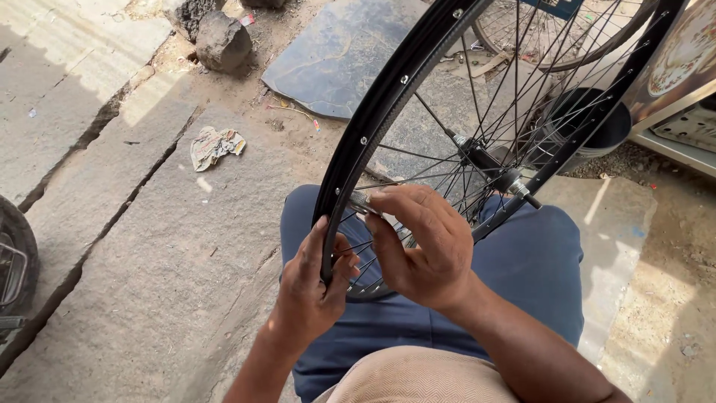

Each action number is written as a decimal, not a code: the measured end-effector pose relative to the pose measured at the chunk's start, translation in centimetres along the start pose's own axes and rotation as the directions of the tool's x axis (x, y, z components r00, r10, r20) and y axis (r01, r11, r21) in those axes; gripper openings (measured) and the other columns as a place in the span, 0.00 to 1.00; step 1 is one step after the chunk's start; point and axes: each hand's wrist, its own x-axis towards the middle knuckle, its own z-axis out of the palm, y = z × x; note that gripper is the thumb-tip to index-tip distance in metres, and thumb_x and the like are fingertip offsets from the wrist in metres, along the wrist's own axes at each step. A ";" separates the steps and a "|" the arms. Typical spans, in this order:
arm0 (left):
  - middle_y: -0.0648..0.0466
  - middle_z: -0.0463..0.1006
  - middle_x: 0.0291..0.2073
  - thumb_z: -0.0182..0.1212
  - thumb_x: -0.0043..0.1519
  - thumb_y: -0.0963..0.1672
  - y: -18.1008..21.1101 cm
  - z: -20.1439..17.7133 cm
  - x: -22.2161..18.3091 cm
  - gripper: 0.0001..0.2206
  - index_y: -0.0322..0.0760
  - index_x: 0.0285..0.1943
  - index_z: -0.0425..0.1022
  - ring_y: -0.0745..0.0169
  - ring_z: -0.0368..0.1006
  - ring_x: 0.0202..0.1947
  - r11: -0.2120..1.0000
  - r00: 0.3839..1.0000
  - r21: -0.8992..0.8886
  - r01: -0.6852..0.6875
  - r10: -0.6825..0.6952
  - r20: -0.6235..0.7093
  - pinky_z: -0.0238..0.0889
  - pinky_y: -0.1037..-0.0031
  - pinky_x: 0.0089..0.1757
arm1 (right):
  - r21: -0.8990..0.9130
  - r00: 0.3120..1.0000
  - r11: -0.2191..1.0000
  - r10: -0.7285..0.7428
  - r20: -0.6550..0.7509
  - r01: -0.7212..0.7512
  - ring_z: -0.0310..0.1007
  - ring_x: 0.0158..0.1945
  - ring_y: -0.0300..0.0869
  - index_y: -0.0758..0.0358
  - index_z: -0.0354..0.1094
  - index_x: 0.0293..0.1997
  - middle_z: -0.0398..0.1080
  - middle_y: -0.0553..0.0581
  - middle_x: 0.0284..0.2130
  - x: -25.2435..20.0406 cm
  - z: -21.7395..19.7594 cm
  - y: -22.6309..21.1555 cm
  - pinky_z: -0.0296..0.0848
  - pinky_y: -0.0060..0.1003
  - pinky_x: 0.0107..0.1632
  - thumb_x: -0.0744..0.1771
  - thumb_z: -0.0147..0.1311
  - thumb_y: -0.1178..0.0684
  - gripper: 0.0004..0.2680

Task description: The person tightens spokes on a bicycle wheel by turning the spoke nipples with a round spoke wrench and spins the wheel to align it.

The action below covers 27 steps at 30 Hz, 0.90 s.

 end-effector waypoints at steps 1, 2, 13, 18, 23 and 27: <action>0.48 0.74 0.43 0.59 0.67 0.33 0.1 -0.1 0.0 0.39 0.48 0.83 0.40 0.66 0.78 0.35 1.000 1.000 0.002 0.002 -0.002 -0.001 0.78 0.77 0.36 | 0.003 1.000 1.000 0.000 0.001 0.000 0.80 0.45 0.46 0.68 0.67 0.54 0.76 0.61 0.41 -0.3 -0.2 0.0 0.79 0.35 0.47 0.66 0.63 0.67 0.13; 0.48 0.74 0.42 0.59 0.67 0.33 0.2 -0.1 -0.1 0.40 0.50 0.83 0.40 0.67 0.77 0.35 1.000 1.000 -0.001 -0.003 0.003 0.006 0.77 0.77 0.36 | 0.144 0.998 0.988 0.056 0.020 -0.059 0.79 0.46 0.43 0.68 0.67 0.55 0.76 0.61 0.42 -0.5 -0.4 -0.1 0.77 0.32 0.46 0.67 0.61 0.66 0.12; 0.48 0.76 0.43 0.60 0.65 0.33 0.9 0.1 -0.2 0.40 0.54 0.82 0.44 0.59 0.78 0.35 0.998 0.998 0.006 -0.057 0.057 0.013 0.76 0.73 0.36 | 0.713 0.663 0.227 0.619 0.421 -0.664 0.74 0.45 0.37 0.75 0.66 0.57 0.76 0.62 0.43 -2.8 -3.5 -4.2 0.74 0.33 0.48 0.74 0.50 0.62 0.07; 0.47 0.77 0.43 0.59 0.65 0.32 0.0 -0.1 0.2 0.42 0.53 0.83 0.41 0.62 0.79 0.34 0.999 0.999 -0.006 -0.033 0.033 -0.002 0.76 0.74 0.34 | 0.564 0.784 0.557 0.529 0.325 -0.610 0.71 0.52 0.36 0.70 0.64 0.62 0.72 0.56 0.48 -3.4 -1.1 -1.3 0.72 0.31 0.54 0.73 0.46 0.62 0.10; 0.50 0.76 0.41 0.60 0.66 0.32 0.1 -0.2 -0.4 0.43 0.55 0.84 0.39 0.65 0.77 0.33 1.000 1.000 -0.023 -0.007 0.007 0.011 0.76 0.75 0.34 | 0.215 0.873 0.856 0.416 0.255 -0.471 0.76 0.46 0.38 0.65 0.72 0.54 0.76 0.56 0.43 -1.5 -0.8 -0.2 0.73 0.30 0.48 0.71 0.53 0.63 0.07; 0.46 0.76 0.44 0.60 0.65 0.32 1.2 -0.2 0.6 0.43 0.56 0.84 0.38 0.63 0.78 0.37 0.999 0.999 -0.026 -0.040 0.040 0.003 0.77 0.76 0.35 | 0.146 0.957 0.947 0.274 0.094 -0.285 0.75 0.50 0.43 0.65 0.71 0.52 0.76 0.56 0.43 -1.3 0.0 -0.4 0.72 0.34 0.52 0.70 0.57 0.62 0.06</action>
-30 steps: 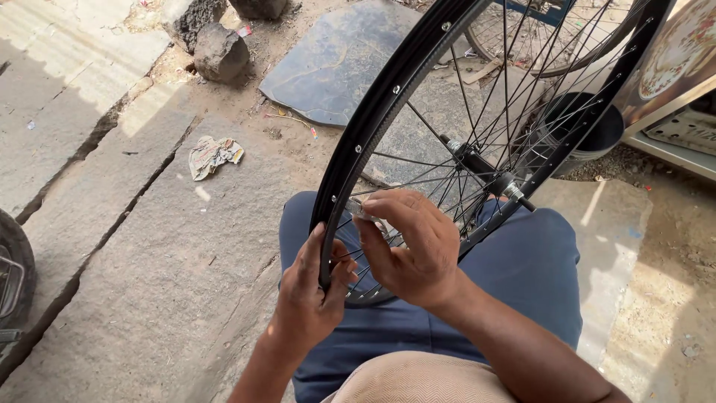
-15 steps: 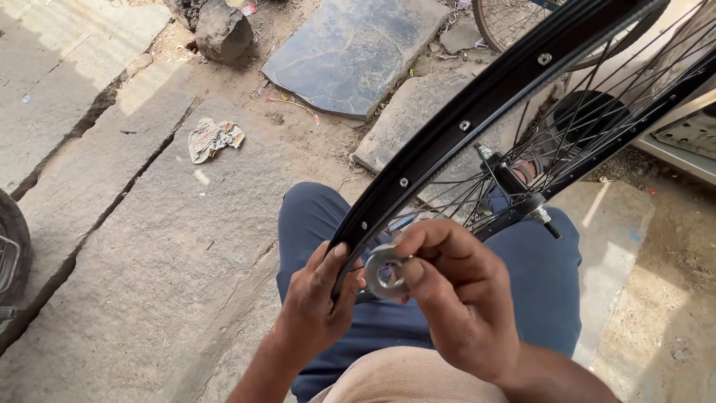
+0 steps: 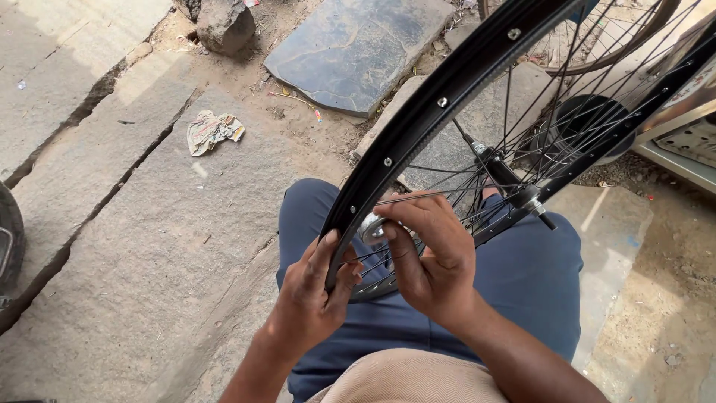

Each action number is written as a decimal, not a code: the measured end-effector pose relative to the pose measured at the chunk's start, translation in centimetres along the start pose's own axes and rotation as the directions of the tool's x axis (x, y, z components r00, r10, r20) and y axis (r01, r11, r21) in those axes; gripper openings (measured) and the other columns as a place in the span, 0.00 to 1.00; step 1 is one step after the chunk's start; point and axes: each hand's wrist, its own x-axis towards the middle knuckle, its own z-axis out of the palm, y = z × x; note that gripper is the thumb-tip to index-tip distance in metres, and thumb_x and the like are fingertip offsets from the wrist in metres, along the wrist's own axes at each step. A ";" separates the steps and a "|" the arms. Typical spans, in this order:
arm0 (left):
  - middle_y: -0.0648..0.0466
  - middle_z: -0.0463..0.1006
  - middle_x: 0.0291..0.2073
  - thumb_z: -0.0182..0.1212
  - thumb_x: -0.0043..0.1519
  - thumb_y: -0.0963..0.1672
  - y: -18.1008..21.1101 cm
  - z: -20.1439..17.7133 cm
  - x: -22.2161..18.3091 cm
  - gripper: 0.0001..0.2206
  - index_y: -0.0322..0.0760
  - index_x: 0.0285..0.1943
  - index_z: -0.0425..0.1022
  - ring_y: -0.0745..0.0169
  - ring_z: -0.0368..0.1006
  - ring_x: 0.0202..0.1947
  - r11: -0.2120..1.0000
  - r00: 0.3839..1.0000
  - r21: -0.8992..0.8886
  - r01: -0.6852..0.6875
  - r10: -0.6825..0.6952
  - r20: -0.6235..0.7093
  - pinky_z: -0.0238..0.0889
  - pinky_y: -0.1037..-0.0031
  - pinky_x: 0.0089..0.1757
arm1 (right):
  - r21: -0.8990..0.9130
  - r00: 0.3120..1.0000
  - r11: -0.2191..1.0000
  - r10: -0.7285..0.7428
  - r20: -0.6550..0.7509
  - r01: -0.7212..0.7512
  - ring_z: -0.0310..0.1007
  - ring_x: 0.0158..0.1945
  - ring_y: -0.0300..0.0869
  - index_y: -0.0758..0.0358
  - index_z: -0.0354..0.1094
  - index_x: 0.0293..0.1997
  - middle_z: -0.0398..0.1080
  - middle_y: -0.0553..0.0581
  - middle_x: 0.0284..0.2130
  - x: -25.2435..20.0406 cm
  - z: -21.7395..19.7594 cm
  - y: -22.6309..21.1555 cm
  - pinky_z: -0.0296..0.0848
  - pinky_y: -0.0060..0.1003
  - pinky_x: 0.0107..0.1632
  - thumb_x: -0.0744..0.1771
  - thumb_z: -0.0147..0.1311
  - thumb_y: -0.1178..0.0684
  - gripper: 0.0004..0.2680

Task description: The person tightens spokes on a bicycle wheel by turning the spoke nipples with a round spoke wrench and spins the wheel to align it.

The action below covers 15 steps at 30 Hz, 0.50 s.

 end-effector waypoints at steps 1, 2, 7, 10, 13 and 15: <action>0.46 0.76 0.44 0.60 0.65 0.32 -0.1 0.0 0.0 0.43 0.56 0.84 0.38 0.63 0.78 0.37 1.000 1.000 0.000 0.002 -0.002 -0.002 0.77 0.76 0.35 | 0.001 1.000 1.000 0.001 0.003 -0.001 0.75 0.50 0.43 0.65 0.71 0.52 0.76 0.56 0.43 0.1 -0.2 0.2 0.72 0.34 0.52 0.70 0.57 0.62 0.06; 0.45 0.76 0.45 0.59 0.66 0.32 -0.1 0.0 0.0 0.43 0.57 0.84 0.38 0.62 0.78 0.37 1.000 1.000 0.004 -0.013 0.013 0.005 0.78 0.76 0.35 | -0.042 0.997 0.997 -0.063 0.047 0.065 0.77 0.50 0.42 0.63 0.72 0.50 0.77 0.55 0.43 0.3 -0.3 0.4 0.72 0.38 0.56 0.69 0.59 0.62 0.06; 0.48 0.75 0.43 0.59 0.67 0.33 -0.3 -0.2 -0.7 0.42 0.56 0.84 0.38 0.66 0.77 0.36 1.000 0.999 -0.003 0.015 -0.014 0.032 0.77 0.77 0.35 | -0.194 0.993 0.974 -0.117 0.014 0.117 0.75 0.55 0.48 0.63 0.71 0.48 0.77 0.56 0.46 1.0 0.3 0.8 0.69 0.42 0.59 0.68 0.59 0.64 0.06; 0.50 0.75 0.41 0.60 0.68 0.33 -0.9 -0.3 -0.6 0.42 0.56 0.84 0.38 0.67 0.77 0.35 0.999 0.999 -0.011 0.033 -0.033 0.029 0.77 0.77 0.35 | -0.108 0.997 0.991 -0.082 -0.001 0.081 0.77 0.55 0.44 0.63 0.71 0.48 0.77 0.55 0.45 1.7 0.3 1.4 0.72 0.38 0.60 0.70 0.59 0.58 0.04; 0.49 0.75 0.42 0.60 0.67 0.33 -1.2 -0.4 -0.9 0.42 0.56 0.84 0.38 0.65 0.77 0.36 0.999 0.999 -0.012 0.047 -0.047 0.008 0.79 0.77 0.36 | -0.133 0.951 0.965 -0.191 0.242 0.227 0.75 0.49 0.49 0.70 0.71 0.47 0.76 0.60 0.42 3.0 -0.4 0.6 0.64 0.46 0.55 0.70 0.52 0.53 0.09; 0.46 0.76 0.44 0.59 0.66 0.33 -1.3 -0.4 -1.3 0.42 0.55 0.83 0.38 0.64 0.79 0.36 0.999 0.999 0.012 0.044 -0.044 -0.004 0.79 0.76 0.36 | 0.010 0.936 0.982 -0.184 0.301 0.190 0.76 0.50 0.47 0.71 0.72 0.54 0.76 0.58 0.45 2.4 -0.2 0.9 0.67 0.44 0.58 0.73 0.47 0.47 0.14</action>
